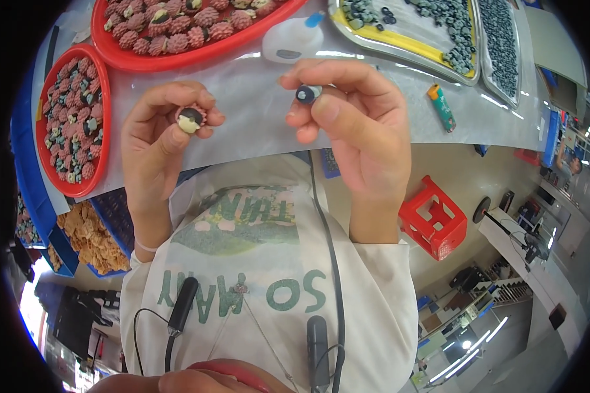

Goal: Applying glue to small toy components and assembling them at a factory workbench.

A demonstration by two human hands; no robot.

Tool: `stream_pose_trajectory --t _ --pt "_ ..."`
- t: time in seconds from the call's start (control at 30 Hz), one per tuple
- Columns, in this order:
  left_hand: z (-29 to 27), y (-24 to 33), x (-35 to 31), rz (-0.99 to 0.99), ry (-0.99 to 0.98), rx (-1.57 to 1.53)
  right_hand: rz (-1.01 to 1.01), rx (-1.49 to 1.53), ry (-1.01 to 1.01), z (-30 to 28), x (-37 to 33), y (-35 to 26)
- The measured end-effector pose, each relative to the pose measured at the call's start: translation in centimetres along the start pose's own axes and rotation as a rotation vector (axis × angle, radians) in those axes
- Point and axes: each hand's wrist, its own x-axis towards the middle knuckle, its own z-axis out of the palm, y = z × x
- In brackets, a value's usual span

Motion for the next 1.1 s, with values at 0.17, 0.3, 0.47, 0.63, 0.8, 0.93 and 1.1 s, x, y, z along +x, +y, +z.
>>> stream_pose_trajectory --t 0.17,0.3,0.47,0.63,0.8,0.93,1.1 --pt "0.3 0.1 0.2 -0.077 -0.010 -0.073 -0.120 -0.444 -0.017 2.2 0.1 1.0" --pt "0.0 -0.1 0.1 -0.085 -0.019 -0.089 -0.442 -0.747 -0.137 2.8 0.5 2.0" --pt "0.0 -0.1 0.1 -0.083 0.000 -0.080 -0.506 -0.872 -0.124 3.3 0.3 2.2" --pt "0.1 -0.1 0.0 -0.074 0.024 -0.078 -0.610 -0.966 -0.135 4.1 0.7 2.3" --pt "0.0 0.0 0.1 -0.104 0.035 -0.084 -0.624 -1.030 -0.138 4.3 1.0 2.3" --pt "-0.1 0.2 0.4 -0.098 0.034 -0.055 -0.676 -1.090 -0.147 4.4 1.2 2.2" --pt "0.3 0.3 0.3 -0.059 0.076 -0.093 -0.754 -1.116 -0.134 4.0 1.5 3.1"
